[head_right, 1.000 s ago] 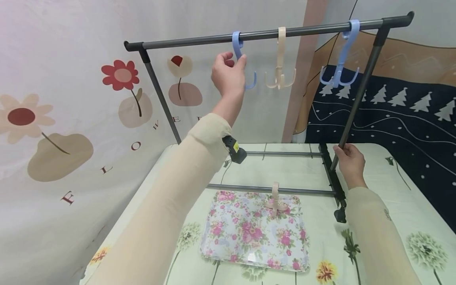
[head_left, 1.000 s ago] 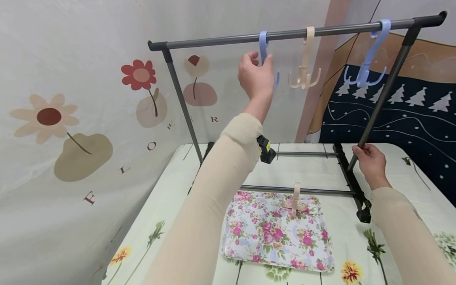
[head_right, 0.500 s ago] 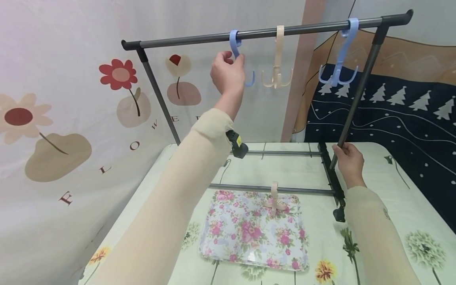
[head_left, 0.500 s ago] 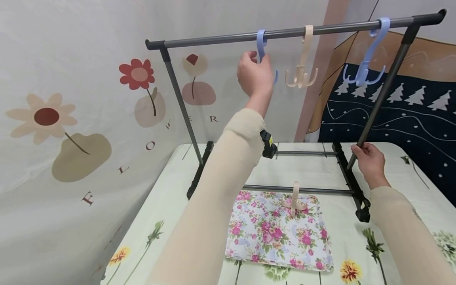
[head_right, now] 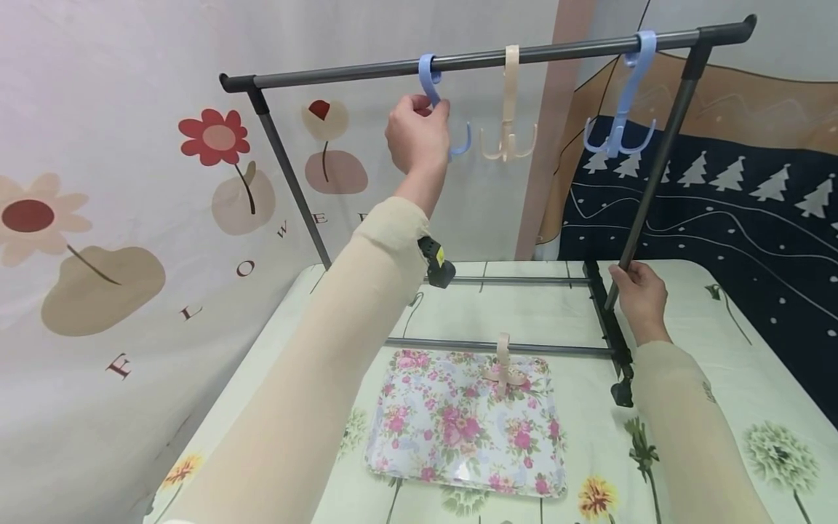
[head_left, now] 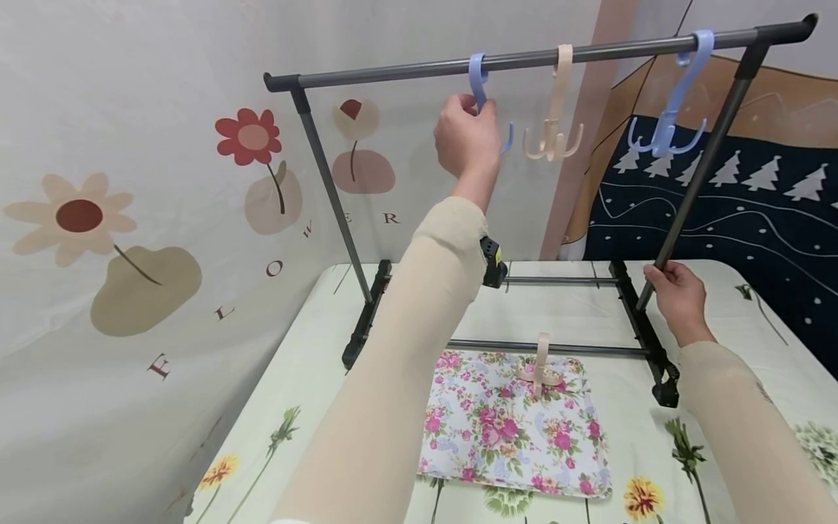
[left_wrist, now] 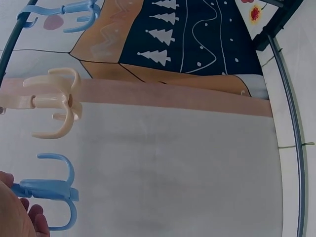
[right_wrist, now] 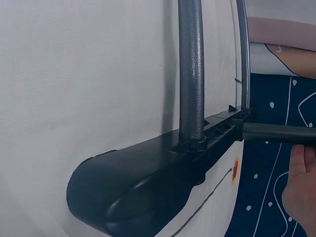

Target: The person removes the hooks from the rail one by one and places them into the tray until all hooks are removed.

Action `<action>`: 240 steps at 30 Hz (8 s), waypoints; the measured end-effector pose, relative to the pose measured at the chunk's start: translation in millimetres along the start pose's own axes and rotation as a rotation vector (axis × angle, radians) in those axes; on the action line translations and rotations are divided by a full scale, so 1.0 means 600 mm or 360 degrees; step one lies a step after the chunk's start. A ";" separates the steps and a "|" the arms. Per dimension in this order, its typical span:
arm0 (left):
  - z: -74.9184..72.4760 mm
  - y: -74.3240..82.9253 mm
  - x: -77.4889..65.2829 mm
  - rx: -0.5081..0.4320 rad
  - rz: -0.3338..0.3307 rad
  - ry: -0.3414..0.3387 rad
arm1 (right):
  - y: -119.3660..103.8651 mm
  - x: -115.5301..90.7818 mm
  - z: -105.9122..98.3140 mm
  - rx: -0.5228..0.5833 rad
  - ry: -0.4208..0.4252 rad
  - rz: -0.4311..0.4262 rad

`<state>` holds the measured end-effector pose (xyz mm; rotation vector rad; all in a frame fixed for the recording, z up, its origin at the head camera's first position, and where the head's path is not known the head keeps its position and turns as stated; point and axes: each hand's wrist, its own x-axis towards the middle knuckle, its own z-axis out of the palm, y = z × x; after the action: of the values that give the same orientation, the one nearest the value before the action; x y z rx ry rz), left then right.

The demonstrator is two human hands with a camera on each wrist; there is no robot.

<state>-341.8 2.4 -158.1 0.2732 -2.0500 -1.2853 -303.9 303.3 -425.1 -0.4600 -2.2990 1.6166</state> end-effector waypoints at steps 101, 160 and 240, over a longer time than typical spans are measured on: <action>-0.085 -0.110 -0.040 -0.0277 0.0413 -0.0462 | 0.013 0.013 -0.002 -0.0006 0.0028 0.0021; -0.086 -0.270 -0.088 -0.0493 0.0122 -0.1354 | 0.124 0.102 0.006 0.0024 0.0060 -0.0098; -0.075 -0.440 -0.223 -0.0098 0.0031 -0.1843 | 0.024 0.008 -0.001 0.0043 0.0025 -0.0017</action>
<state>-260.3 -89.9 -430.9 -0.6897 -2.8814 -1.6930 -306.8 310.8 -438.3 -0.4520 -2.2615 1.6310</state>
